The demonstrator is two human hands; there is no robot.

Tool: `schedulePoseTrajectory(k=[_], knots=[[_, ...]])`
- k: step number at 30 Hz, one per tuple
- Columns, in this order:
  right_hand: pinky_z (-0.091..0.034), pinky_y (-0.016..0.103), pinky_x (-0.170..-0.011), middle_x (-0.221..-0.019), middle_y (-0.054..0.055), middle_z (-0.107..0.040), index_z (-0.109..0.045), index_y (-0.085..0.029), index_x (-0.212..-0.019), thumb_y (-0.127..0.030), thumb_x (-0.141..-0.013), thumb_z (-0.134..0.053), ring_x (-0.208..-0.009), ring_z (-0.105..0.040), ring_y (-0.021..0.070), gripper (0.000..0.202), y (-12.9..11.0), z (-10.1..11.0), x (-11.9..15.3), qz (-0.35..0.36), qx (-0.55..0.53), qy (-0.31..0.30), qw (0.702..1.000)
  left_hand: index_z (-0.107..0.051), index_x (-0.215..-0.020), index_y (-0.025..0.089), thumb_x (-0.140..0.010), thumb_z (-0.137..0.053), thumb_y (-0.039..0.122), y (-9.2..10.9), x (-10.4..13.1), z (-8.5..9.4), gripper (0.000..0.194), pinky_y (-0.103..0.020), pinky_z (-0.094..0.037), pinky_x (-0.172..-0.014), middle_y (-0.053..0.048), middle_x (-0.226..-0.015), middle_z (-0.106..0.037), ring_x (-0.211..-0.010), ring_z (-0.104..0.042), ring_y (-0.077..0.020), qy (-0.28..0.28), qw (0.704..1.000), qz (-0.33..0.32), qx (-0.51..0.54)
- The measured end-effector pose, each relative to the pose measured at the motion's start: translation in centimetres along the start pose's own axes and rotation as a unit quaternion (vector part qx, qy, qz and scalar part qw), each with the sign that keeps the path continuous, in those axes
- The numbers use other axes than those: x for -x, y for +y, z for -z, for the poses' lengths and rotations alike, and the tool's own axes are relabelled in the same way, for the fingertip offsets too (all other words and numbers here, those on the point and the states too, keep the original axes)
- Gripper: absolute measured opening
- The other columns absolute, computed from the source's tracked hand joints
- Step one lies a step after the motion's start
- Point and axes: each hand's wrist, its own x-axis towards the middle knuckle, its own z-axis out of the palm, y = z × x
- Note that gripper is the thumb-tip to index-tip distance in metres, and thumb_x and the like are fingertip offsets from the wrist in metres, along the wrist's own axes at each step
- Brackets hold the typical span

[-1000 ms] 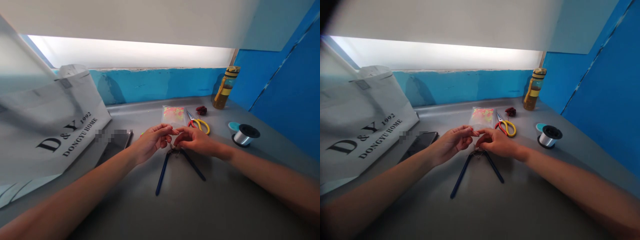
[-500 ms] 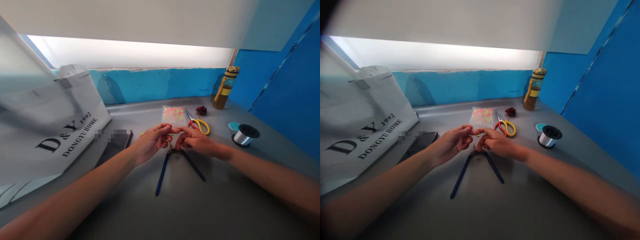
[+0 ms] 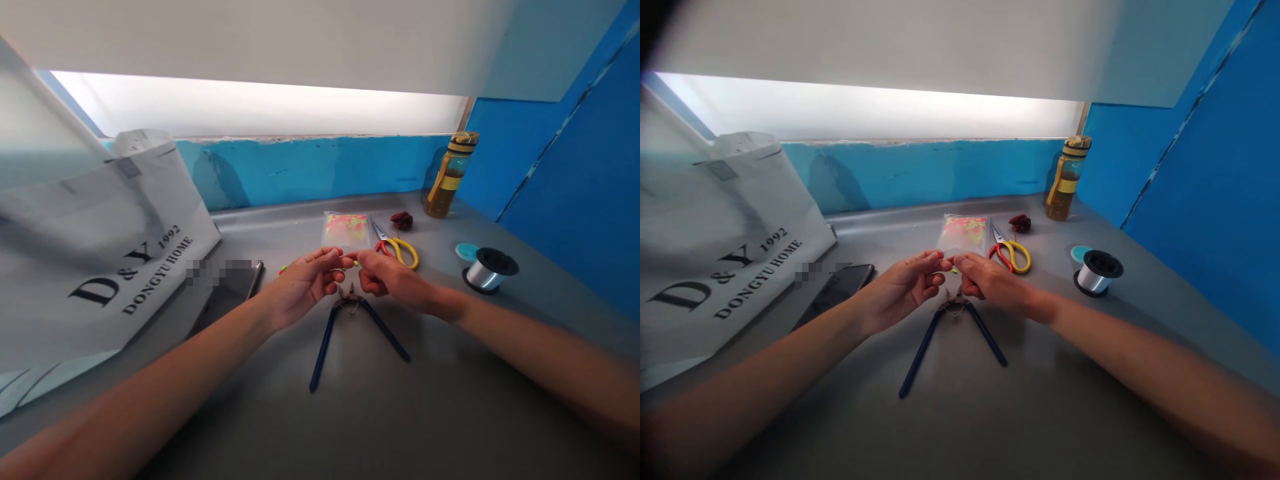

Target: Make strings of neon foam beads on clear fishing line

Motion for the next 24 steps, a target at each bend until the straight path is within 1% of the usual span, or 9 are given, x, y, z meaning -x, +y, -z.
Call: schedulePoseTrajectory(k=[3, 6, 9, 11, 13, 15, 19, 22, 24], knots=[[-0.03, 0.025, -0.051, -0.065, -0.004, -0.038, -0.059, -0.016, -0.103, -0.048, -0.101, -0.038, -0.056, -0.033, 0.0107, 0.038, -0.4, -0.2, 0.1, -0.013, 0.001, 0.02, 1.0, -0.068, -0.094, 0.017, -0.083, -0.076, 0.024, -0.3, -0.1, 0.2, 0.015, -0.017, -0.047, -0.055, -0.002, -0.088, -0.069, -0.065, -0.061, -0.0078, 0.004, 0.999, -0.007, -0.036], [-0.033, 0.024, -0.053, -0.071, -0.003, -0.047, -0.056, -0.017, -0.114, -0.042, -0.097, -0.049, -0.061, -0.041, 0.0106, 0.031, -0.6, -0.2, 0.2, -0.027, 0.005, 0.04, 0.999, -0.071, -0.095, 0.017, -0.08, -0.078, 0.026, -0.6, -0.1, 0.2, 0.019, -0.018, -0.044, -0.053, -0.002, -0.082, -0.068, -0.063, -0.059, -0.0077, 0.023, 0.996, -0.011, -0.091], [-0.033, 0.023, -0.054, -0.077, -0.002, -0.056, -0.051, -0.017, -0.122, -0.036, -0.093, -0.058, -0.062, -0.046, 0.0103, 0.035, -0.3, -0.1, 0.2, -0.037, 0.007, 0.041, 0.998, -0.073, -0.097, 0.018, -0.077, -0.08, 0.025, -0.8, -0.1, 0.2, 0.022, -0.019, -0.041, -0.052, -0.001, -0.076, -0.066, -0.059, -0.056, -0.0082, 0.03, 0.99, -0.009, -0.135], [-0.031, 0.024, -0.054, -0.071, -0.004, -0.056, -0.05, -0.017, -0.121, -0.033, -0.091, -0.06, -0.059, -0.045, 0.0102, 0.036, 0.0, -0.1, 0.1, -0.036, 0.012, 0.042, 0.998, -0.074, -0.098, 0.019, -0.076, -0.08, 0.025, -0.9, -0.1, 0.3, 0.023, -0.021, -0.041, -0.054, -0.002, -0.076, -0.066, -0.059, -0.056, -0.0096, 0.024, 0.987, -0.011, -0.159], [-0.029, 0.024, -0.052, -0.063, -0.007, -0.051, -0.05, -0.018, -0.119, -0.032, -0.089, -0.062, -0.055, -0.042, 0.0101, 0.035, 0.2, 0.0, 0.1, -0.03, 0.026, 0.045, 0.998, -0.074, -0.096, 0.02, -0.075, -0.08, 0.027, -0.9, -0.1, 0.4, 0.024, -0.022, -0.041, -0.055, -0.003, -0.08, -0.068, -0.062, -0.058, -0.011, 0.015, 0.983, -0.013, -0.184], [-0.028, 0.024, -0.052, -0.06, -0.008, -0.048, -0.05, -0.018, -0.114, -0.033, -0.088, -0.063, -0.054, -0.04, 0.0101, 0.033, 0.4, 0.0, 0.1, -0.026, 0.041, 0.05, 0.998, -0.073, -0.097, 0.02, -0.074, -0.081, 0.029, -1.0, -0.2, 0.5, 0.026, -0.023, -0.041, -0.056, -0.003, -0.081, -0.068, -0.064, -0.059, -0.0114, 0.011, 0.979, -0.011, -0.205], [-0.032, 0.024, -0.054, -0.067, -0.005, -0.056, -0.049, -0.018, -0.106, -0.036, -0.087, -0.064, -0.059, -0.047, 0.011, 0.03, 0.5, 0.0, 0.1, -0.018, 0.045, 0.049, 0.998, -0.07, -0.102, 0.022, -0.076, -0.08, 0.031, -1.3, -0.4, 0.9, 0.03, -0.023, -0.04, -0.057, -0.001, -0.078, -0.067, -0.062, -0.057, -0.0107, -0.004, 0.977, -0.003, -0.214], [-0.038, 0.026, -0.06, -0.076, -0.001, -0.064, -0.053, -0.018, -0.108, -0.033, -0.089, -0.061, -0.066, -0.055, 0.0131, 0.026, 0.4, -0.1, 0.2, -0.005, 0.048, 0.034, 0.998, -0.068, -0.101, 0.022, -0.077, -0.079, 0.032, -1.4, -0.4, 1.1, 0.028, -0.023, -0.038, -0.056, -0.001, -0.077, -0.067, -0.06, -0.056, -0.0104, -0.008, 0.975, -0.008, -0.22], [-0.041, 0.027, -0.064, -0.082, 0.002, -0.068, -0.055, -0.017, -0.106, -0.03, -0.09, -0.059, -0.072, -0.059, 0.0143, 0.021, 0.3, -0.1, 0.2, 0.006, 0.061, 0.037, 0.997, -0.068, -0.102, 0.022, -0.078, -0.078, 0.032, -1.4, -0.3, 1.0, 0.029, -0.023, -0.038, -0.057, -0.001, -0.079, -0.069, -0.061, -0.056, -0.0107, -0.007, 0.972, -0.011, -0.235]])
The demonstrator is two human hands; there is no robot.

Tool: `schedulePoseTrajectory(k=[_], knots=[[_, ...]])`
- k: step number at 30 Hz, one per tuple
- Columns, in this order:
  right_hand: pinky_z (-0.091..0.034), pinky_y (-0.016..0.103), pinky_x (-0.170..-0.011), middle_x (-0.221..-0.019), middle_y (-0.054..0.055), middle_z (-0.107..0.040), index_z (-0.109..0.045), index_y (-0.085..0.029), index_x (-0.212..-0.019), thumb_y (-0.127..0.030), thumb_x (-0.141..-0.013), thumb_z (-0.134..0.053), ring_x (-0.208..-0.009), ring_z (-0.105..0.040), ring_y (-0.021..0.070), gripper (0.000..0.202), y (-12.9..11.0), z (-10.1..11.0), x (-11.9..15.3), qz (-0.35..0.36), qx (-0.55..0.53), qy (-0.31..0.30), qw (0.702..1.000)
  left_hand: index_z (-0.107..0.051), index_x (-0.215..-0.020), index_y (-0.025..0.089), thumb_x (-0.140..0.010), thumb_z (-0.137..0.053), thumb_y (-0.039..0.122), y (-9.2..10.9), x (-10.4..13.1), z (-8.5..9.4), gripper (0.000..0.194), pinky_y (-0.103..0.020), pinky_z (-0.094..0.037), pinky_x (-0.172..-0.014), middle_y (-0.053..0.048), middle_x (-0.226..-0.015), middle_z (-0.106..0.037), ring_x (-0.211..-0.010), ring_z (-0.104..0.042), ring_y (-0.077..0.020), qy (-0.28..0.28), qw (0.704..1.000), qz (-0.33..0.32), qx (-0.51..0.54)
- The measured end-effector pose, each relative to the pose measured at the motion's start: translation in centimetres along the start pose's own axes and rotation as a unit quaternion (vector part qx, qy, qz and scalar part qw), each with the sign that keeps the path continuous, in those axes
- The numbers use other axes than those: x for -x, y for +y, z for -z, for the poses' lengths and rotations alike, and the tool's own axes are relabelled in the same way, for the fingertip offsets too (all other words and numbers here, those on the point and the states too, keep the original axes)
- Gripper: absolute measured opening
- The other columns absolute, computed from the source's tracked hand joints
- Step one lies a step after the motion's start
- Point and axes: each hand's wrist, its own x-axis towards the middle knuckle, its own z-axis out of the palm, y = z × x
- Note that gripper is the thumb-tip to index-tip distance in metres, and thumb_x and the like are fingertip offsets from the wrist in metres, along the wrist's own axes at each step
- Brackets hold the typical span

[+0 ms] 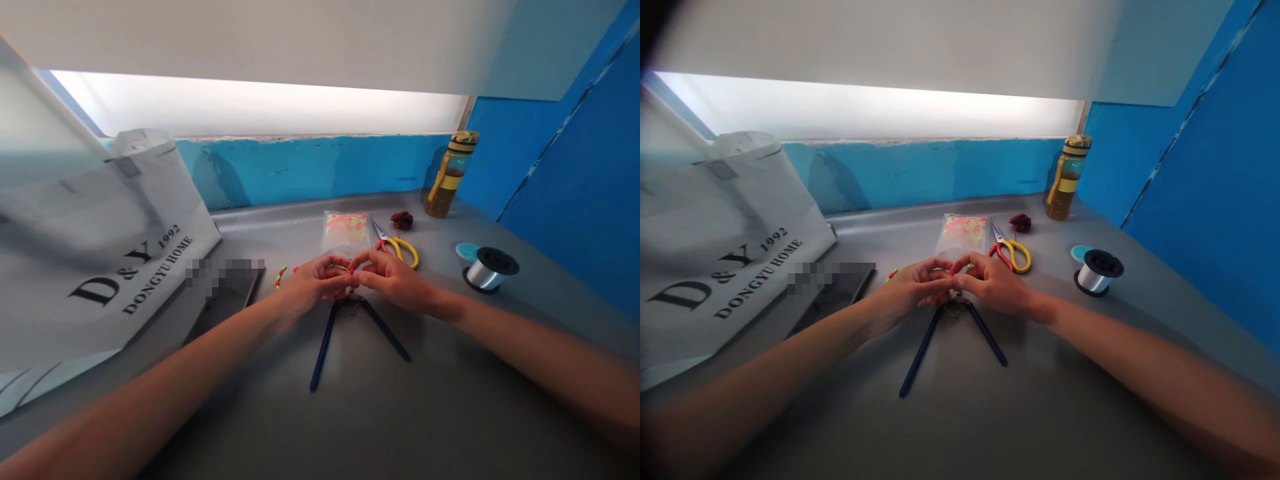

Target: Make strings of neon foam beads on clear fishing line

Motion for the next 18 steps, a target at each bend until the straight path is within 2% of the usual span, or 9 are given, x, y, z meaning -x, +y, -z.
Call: schedulePoseTrajectory(k=[5, 10, 18], knots=[[-0.044, 0.028, -0.068, -0.085, 0.005, -0.071, -0.057, -0.016, -0.101, -0.028, -0.092, -0.056, -0.075, -0.063, 0.0155, 0.015, 0.1, -0.2, 0.1, 0.016, 0.047, 0.002, 0.999, -0.068, -0.101, 0.019, -0.076, -0.079, 0.031, 0.1, 0.0, -0.2, 0.029, -0.024, -0.036, -0.054, -0.003, -0.081, -0.07, -0.061, -0.056, -0.0116, -0.011, 1.0, -0.001, -0.016], [-0.044, 0.027, -0.066, -0.086, 0.004, -0.072, -0.056, -0.016, -0.104, -0.027, -0.093, -0.054, -0.076, -0.064, 0.0155, 0.016, 0.8, -0.3, 0.1, 0.018, 0.072, -0.008, 0.997, -0.068, -0.098, 0.019, -0.076, -0.078, 0.032, -0.1, -0.1, -0.2, 0.028, -0.023, -0.032, -0.049, -0.003, -0.08, -0.07, -0.058, -0.054, -0.011, -0.021, 0.999, -0.006, -0.043], [-0.043, 0.026, -0.064, -0.085, 0.003, -0.071, -0.053, -0.019, -0.102, -0.03, -0.095, -0.052, -0.075, -0.063, 0.0158, 0.013, 1.6, -0.2, 0.1, 0.022, 0.128, -0.021, 0.991, -0.067, -0.098, 0.018, -0.075, -0.077, 0.039, -0.2, -0.3, -0.3, 0.032, -0.023, -0.031, -0.052, 0.001, -0.075, -0.064, -0.06, -0.052, -0.0109, -0.037, 0.995, 0.003, -0.096]])
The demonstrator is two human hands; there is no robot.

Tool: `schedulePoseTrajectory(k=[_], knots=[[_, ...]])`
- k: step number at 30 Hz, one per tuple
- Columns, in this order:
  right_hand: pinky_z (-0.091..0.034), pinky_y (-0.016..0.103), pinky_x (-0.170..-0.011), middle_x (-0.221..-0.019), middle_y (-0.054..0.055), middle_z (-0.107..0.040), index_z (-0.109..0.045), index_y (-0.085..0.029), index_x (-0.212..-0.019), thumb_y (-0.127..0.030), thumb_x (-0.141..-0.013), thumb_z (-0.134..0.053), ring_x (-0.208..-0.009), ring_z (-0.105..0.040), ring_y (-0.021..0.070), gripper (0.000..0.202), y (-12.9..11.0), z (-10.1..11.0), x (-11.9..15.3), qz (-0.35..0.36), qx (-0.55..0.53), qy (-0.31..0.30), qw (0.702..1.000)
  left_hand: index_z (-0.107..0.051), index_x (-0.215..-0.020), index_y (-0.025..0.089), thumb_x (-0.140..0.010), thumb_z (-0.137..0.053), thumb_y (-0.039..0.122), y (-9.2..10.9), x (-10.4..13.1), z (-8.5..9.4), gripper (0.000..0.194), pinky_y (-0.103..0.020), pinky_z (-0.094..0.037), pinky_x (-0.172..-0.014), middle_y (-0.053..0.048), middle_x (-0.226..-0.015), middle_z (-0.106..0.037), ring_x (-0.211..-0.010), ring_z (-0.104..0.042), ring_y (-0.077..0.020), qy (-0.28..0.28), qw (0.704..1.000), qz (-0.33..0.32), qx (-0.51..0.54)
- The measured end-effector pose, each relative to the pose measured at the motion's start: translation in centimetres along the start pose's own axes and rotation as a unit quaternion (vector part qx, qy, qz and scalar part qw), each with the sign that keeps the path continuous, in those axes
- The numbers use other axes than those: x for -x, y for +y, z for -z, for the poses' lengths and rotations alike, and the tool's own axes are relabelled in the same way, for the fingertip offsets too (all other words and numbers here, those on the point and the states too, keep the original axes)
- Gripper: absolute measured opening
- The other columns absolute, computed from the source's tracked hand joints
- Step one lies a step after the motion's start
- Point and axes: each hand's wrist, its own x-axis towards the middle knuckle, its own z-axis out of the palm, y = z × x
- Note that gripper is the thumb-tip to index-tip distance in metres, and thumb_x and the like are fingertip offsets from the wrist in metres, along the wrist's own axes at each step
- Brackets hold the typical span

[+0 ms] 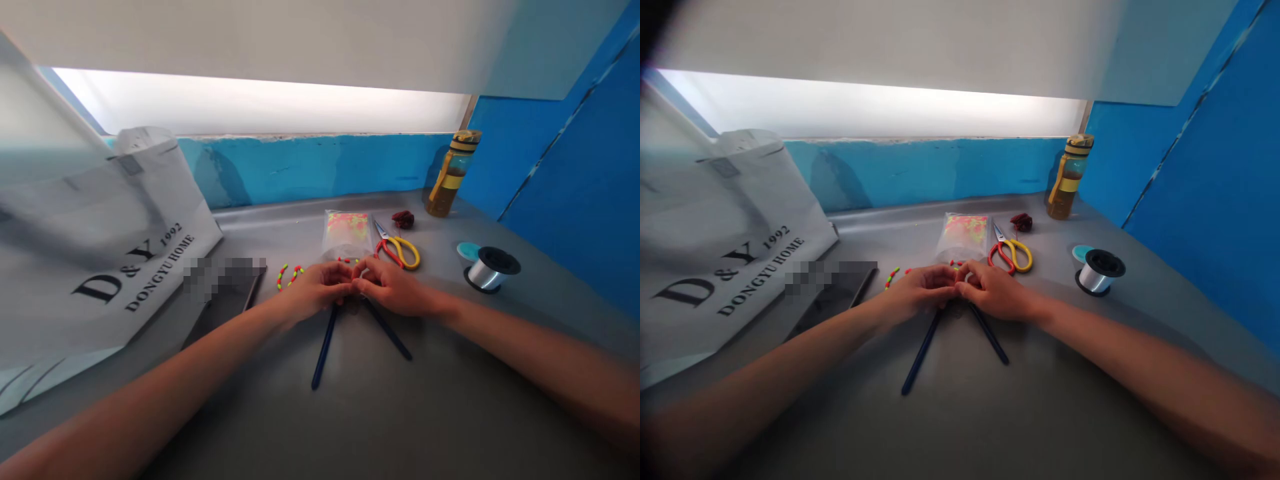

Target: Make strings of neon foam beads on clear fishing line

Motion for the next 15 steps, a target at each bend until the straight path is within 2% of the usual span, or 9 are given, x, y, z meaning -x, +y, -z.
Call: schedulePoseTrajectory(k=[6, 11, 15], knots=[[-0.044, 0.028, -0.065, -0.087, 0.004, -0.07, -0.052, -0.019, -0.101, -0.027, -0.096, -0.05, -0.076, -0.064, 0.0165, 0.01, -0.12, -0.01, 0.03, 0.006, 0.017, -0.01, 1.0, -0.066, -0.097, 0.018, -0.077, -0.074, 0.037, -0.05, -0.11, 0.08, 0.029, -0.023, -0.031, -0.053, 0.002, -0.074, -0.062, -0.06, -0.049, -0.0098, -0.018, 1.0, 0.0, -0.014], [-0.045, 0.028, -0.069, -0.091, 0.004, -0.071, -0.051, -0.019, -0.1, -0.027, -0.096, -0.051, -0.082, -0.066, 0.0174, 0.009, -0.14, -0.02, 0.08, 0.009, 0.021, -0.011, 1.0, -0.066, -0.099, 0.019, -0.078, -0.069, 0.027, 0.24, 0.13, 0.22, 0.024, -0.023, -0.032, -0.053, 0.001, -0.079, -0.063, -0.062, -0.051, -0.0106, -0.026, 0.999, -0.002, -0.025], [-0.046, 0.03, -0.073, -0.095, 0.006, -0.072, -0.052, -0.019, -0.1, -0.028, -0.096, -0.052, -0.086, -0.067, 0.0187, 0.01, -0.06, -0.06, 0.05, 0.012, 0.027, -0.006, 1.0, -0.065, -0.113, 0.022, -0.079, -0.068, 0.024, 0.69, 0.55, 0.22, 0.035, -0.024, -0.033, -0.054, -0.001, -0.091, -0.067, -0.066, -0.053, -0.0107, -0.011, 1.0, -0.01, -0.008]])
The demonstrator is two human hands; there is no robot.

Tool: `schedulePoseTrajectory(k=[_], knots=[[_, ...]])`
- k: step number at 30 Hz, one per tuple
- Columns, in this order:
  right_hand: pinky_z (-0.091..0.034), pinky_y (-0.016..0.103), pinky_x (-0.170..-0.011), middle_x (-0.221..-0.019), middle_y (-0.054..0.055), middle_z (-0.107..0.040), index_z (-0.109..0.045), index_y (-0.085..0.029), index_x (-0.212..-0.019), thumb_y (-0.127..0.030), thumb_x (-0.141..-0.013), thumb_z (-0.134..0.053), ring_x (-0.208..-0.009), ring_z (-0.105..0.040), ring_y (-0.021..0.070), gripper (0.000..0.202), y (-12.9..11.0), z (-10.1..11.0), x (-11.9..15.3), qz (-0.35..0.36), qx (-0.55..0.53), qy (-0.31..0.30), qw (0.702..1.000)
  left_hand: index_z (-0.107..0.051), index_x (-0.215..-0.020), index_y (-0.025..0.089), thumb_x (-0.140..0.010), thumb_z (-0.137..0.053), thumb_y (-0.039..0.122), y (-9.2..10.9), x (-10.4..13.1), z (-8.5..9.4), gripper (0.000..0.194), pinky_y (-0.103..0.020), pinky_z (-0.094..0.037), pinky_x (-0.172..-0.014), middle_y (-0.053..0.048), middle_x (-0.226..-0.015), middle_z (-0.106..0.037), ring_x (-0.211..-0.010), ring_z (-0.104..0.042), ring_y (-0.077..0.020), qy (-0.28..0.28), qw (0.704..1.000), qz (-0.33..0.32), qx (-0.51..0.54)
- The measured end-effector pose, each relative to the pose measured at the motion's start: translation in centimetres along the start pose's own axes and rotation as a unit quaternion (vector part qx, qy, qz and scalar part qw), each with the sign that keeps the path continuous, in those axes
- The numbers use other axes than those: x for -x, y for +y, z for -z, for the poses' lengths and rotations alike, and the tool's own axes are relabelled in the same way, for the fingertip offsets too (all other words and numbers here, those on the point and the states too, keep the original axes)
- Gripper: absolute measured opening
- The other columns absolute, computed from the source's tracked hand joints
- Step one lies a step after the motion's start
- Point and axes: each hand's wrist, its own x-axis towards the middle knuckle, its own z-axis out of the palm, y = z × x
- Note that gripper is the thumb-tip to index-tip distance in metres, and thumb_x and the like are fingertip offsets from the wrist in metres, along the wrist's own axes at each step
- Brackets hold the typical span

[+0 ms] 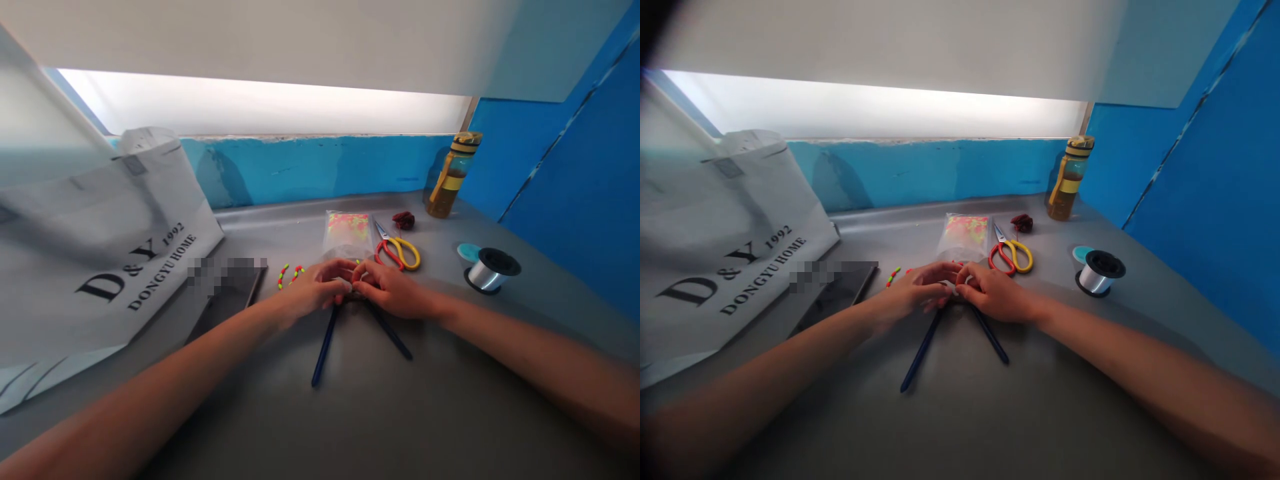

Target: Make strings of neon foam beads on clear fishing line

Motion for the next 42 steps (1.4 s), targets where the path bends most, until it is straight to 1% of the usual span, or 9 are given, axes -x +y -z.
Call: schedulePoseTrajectory(k=[3, 7, 14, 18, 21, 28, 36, 42], knots=[[-0.046, 0.03, -0.072, -0.093, 0.006, -0.072, -0.052, -0.018, -0.1, -0.026, -0.096, -0.053, -0.084, -0.067, 0.0185, 0.009, 0.0, 0.0, -0.1, 0.0, -0.014, 0.0, 1.0, -0.062, -0.12, 0.023, -0.079, -0.072, 0.032, 0.0, 0.0, -0.1, 0.043, -0.024, -0.035, -0.056, -0.004, -0.103, -0.069, -0.069, -0.055, -0.0108, -0.004, 1.0, -0.006, 0.02], [-0.047, 0.028, -0.068, -0.09, 0.006, -0.072, -0.051, -0.018, -0.1, -0.022, -0.095, -0.051, -0.082, -0.068, 0.018, 0.006, -0.1, -0.1, -0.1, -0.011, -0.048, -0.009, 0.999, -0.064, -0.115, 0.022, -0.079, -0.075, 0.037, -0.5, -0.3, -0.1, 0.041, -0.025, -0.038, -0.061, -0.005, -0.1, -0.07, -0.07, -0.058, -0.0118, -0.009, 0.999, -0.003, 0.036], [-0.047, 0.028, -0.068, -0.09, 0.006, -0.071, -0.053, -0.018, -0.098, -0.025, -0.094, -0.054, -0.082, -0.067, 0.0183, 0.008, 0.2, -0.2, -0.2, -0.019, -0.049, 0.0, 0.999, -0.065, -0.109, 0.02, -0.079, -0.076, 0.038, -0.8, -0.5, 0.1, 0.037, -0.024, -0.035, -0.058, -0.005, -0.098, -0.07, -0.066, -0.055, -0.0114, -0.017, 0.999, -0.009, 0.026], [-0.042, 0.026, -0.062, -0.082, 0.003, -0.067, -0.056, -0.018, -0.094, -0.029, -0.092, -0.057, -0.074, -0.061, 0.016, 0.012, 0.4, -0.3, -0.2, -0.02, -0.022, 0.007, 1.0, -0.066, -0.107, 0.02, -0.08, -0.075, 0.037, -0.7, -0.5, 0.1, 0.033, -0.024, -0.03, -0.055, -0.003, -0.093, -0.069, -0.061, -0.049, -0.0094, -0.032, 0.999, -0.013, 0.019], [-0.039, 0.025, -0.058, -0.075, 0.001, -0.064, -0.057, -0.017, -0.092, -0.028, -0.091, -0.059, -0.067, -0.057, 0.014, 0.011, 0.1, -0.3, -0.1, -0.029, -0.016, 0.01, 0.999, -0.068, -0.104, 0.02, -0.079, -0.075, 0.036, -0.5, -0.4, 0.0, 0.031, -0.024, -0.028, -0.055, -0.001, -0.085, -0.068, -0.058, -0.045, -0.009, -0.03, 0.999, -0.007, 0.014], [-0.038, 0.024, -0.058, -0.076, 0.001, -0.064, -0.062, -0.015, -0.088, -0.026, -0.087, -0.063, -0.066, -0.056, 0.0124, 0.01, -0.7, -0.1, -0.1, -0.038, 0.005, 0.015, 0.999, -0.07, -0.099, 0.018, -0.075, -0.076, 0.035, 0.1, -0.2, -0.1, 0.03, -0.027, -0.033, -0.059, 0.002, -0.068, -0.061, -0.061, -0.048, -0.012, -0.027, 1.0, 0.011, 0.003], [-0.034, 0.024, -0.055, -0.069, -0.001, -0.059, -0.065, -0.015, -0.082, -0.025, -0.086, -0.064, -0.06, -0.048, 0.0103, 0.011, -0.4, -0.2, -0.2, -0.017, 0.023, 0.022, 0.999, -0.07, -0.094, 0.018, -0.074, -0.076, 0.034, 0.4, 0.1, -0.4, 0.026, -0.027, -0.033, -0.06, 0.003, -0.064, -0.059, -0.06, -0.049, -0.013, -0.016, 1.0, 0.013, -0.004], [-0.032, 0.023, -0.055, -0.066, -0.002, -0.058, -0.068, -0.015, -0.079, -0.023, -0.085, -0.064, -0.059, -0.046, 0.0096, 0.011, -0.5, -0.3, -0.3, -0.017, 0.041, 0.03, 0.999, -0.07, -0.093, 0.018, -0.074, -0.077, 0.034, -0.2, -0.3, -0.1, 0.026, -0.027, -0.035, -0.059, 0.002, -0.065, -0.06, -0.06, -0.051, -0.0128, -0.02, 1.0, 0.011, -0.006]])
